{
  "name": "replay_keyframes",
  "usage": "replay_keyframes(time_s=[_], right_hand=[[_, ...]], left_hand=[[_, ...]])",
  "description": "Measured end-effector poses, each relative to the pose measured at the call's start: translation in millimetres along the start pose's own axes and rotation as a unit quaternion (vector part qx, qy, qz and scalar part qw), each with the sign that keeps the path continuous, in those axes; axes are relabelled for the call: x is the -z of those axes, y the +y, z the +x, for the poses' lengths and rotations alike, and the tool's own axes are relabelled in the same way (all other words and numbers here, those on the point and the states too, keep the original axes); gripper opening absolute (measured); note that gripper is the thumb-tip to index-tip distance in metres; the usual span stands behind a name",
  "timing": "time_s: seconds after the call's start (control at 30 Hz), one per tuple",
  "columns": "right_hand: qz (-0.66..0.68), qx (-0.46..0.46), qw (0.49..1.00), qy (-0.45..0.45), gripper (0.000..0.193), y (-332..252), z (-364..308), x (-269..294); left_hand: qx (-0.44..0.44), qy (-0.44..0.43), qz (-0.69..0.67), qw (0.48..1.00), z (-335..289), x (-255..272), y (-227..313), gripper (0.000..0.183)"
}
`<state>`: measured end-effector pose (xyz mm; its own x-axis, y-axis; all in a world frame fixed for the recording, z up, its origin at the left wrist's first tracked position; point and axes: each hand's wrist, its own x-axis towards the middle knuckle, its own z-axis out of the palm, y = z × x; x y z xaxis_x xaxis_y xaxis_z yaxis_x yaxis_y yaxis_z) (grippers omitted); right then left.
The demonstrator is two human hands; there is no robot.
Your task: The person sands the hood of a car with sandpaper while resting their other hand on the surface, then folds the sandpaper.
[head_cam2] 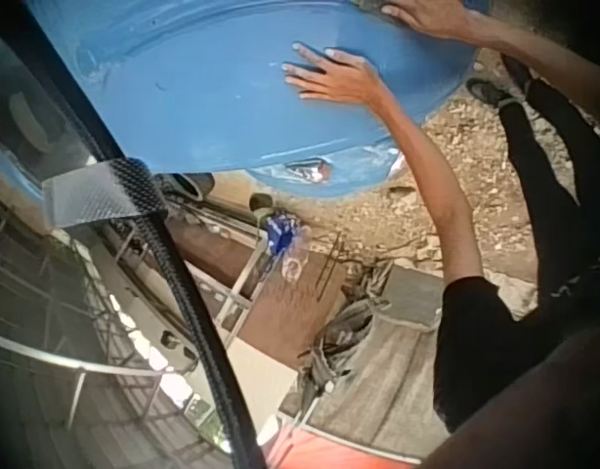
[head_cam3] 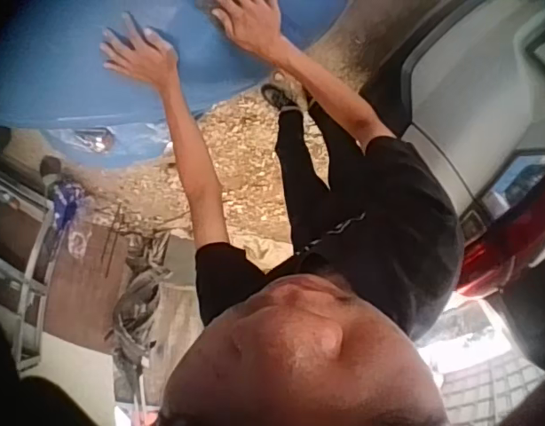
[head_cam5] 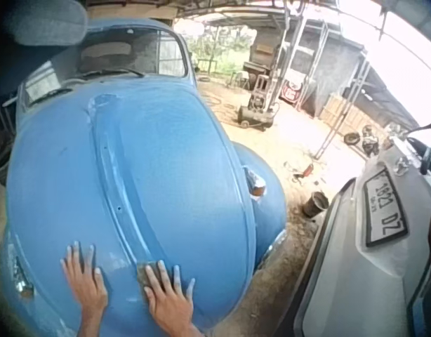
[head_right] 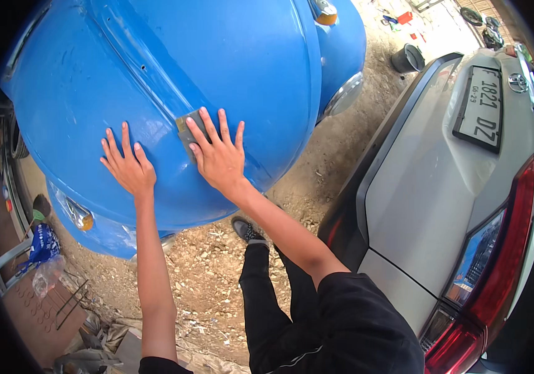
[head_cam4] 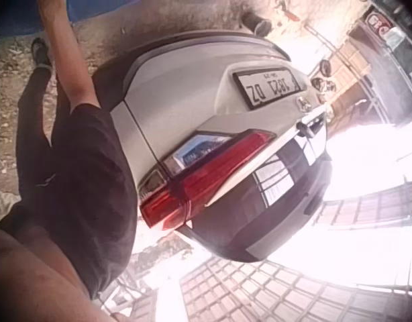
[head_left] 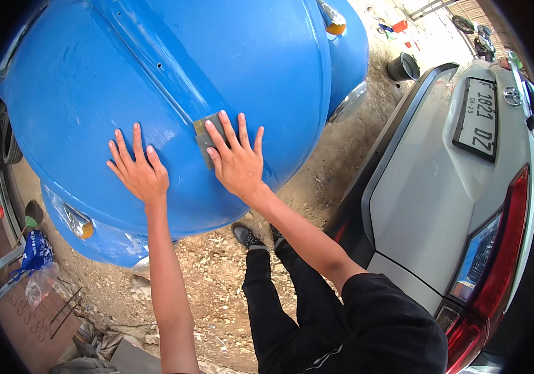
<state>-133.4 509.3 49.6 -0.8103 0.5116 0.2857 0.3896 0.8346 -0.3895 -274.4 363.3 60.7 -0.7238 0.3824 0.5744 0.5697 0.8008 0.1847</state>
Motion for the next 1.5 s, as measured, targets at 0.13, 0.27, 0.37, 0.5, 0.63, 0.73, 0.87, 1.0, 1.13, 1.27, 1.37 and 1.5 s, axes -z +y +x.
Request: replay_keyframes(time_s=[0.13,0.27,0.37,0.5,0.63,0.73,0.87,1.0,1.13,1.27,1.37,1.5], right_hand=[[0.065,0.025,0.996,0.053,0.053,-40.0,95.6,-2.3],[0.067,0.042,0.992,0.094,0.054,-63.4,168.9,-15.0],[0.079,0.038,0.991,0.099,0.051,-62.3,176.3,-12.2],[0.077,0.039,0.996,0.034,0.053,-49.1,118.5,5.7],[0.039,0.013,0.999,-0.010,0.056,-41.8,86.8,6.4],[0.026,0.007,1.000,-0.011,0.056,-58.0,117.2,6.2],[0.028,0.025,0.999,0.014,0.053,-83.8,215.0,-5.8],[0.016,0.024,0.999,0.023,0.053,-101.0,258.3,-11.0],[0.003,0.029,0.999,-0.035,0.054,-87.0,193.4,-1.9],[-0.053,0.012,0.996,-0.073,0.055,-62.9,133.3,15.3],[-0.020,-0.001,0.998,-0.060,0.055,-68.9,144.5,7.6],[-0.011,0.028,0.999,-0.023,0.054,-90.7,228.7,0.6]], left_hand=[[0.006,-0.013,0.004,1.000,-5.4,1.7,-5.1,0.047],[0.007,-0.016,0.000,1.000,-3.5,-3.8,-4.4,0.047],[0.012,-0.027,-0.005,1.000,-3.9,-4.6,-0.6,0.048],[0.002,-0.027,0.012,1.000,0.0,0.8,-9.9,0.049],[0.011,-0.048,0.021,0.999,-10.9,-0.5,-7.7,0.049],[0.011,-0.058,0.025,0.998,-14.3,2.7,-8.5,0.048],[0.020,-0.065,0.006,0.998,-17.3,-2.7,0.0,0.048],[0.024,-0.076,-0.009,0.997,-19.2,-5.6,0.8,0.049],[0.013,-0.068,0.010,0.998,-23.2,-3.0,-7.2,0.047],[0.029,-0.079,0.003,0.996,-20.6,-2.4,-2.8,0.046],[0.022,-0.071,0.015,0.997,-20.8,-1.4,-1.2,0.046],[0.028,-0.065,0.006,0.997,-14.5,0.5,3.3,0.043]])
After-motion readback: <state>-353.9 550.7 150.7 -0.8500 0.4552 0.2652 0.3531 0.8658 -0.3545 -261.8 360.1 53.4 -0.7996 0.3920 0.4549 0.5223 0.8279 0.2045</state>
